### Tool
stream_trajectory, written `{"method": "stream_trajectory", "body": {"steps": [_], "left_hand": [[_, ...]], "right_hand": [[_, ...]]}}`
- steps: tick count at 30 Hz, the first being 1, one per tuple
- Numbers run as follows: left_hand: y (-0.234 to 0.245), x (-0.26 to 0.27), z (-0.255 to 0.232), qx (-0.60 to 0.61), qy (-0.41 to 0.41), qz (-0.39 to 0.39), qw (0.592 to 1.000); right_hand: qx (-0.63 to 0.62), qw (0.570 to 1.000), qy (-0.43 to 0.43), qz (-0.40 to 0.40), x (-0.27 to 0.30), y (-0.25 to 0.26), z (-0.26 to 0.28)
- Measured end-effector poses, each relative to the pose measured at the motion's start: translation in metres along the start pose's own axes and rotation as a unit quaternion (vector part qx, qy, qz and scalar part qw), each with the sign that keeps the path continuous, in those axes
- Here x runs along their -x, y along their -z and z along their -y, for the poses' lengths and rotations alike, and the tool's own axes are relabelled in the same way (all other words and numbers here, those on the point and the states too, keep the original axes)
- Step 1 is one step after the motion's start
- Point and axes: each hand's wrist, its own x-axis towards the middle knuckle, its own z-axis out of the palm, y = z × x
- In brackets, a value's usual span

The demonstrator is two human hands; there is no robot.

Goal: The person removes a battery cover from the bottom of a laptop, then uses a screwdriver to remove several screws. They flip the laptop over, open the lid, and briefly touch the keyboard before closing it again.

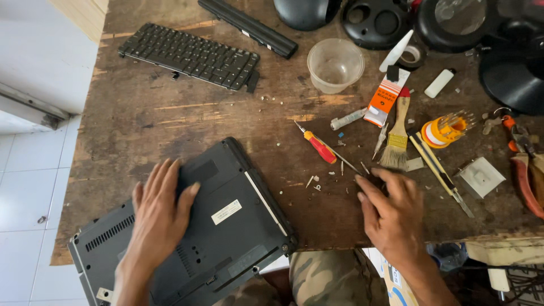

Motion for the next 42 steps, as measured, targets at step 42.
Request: {"method": "stream_trajectory", "body": {"steps": [42], "left_hand": [[-0.048,0.042,-0.117,0.141,-0.379,-0.243,0.882]], "right_hand": [[-0.641,0.685,-0.237,0.252,-0.059,0.0,0.12]]}}
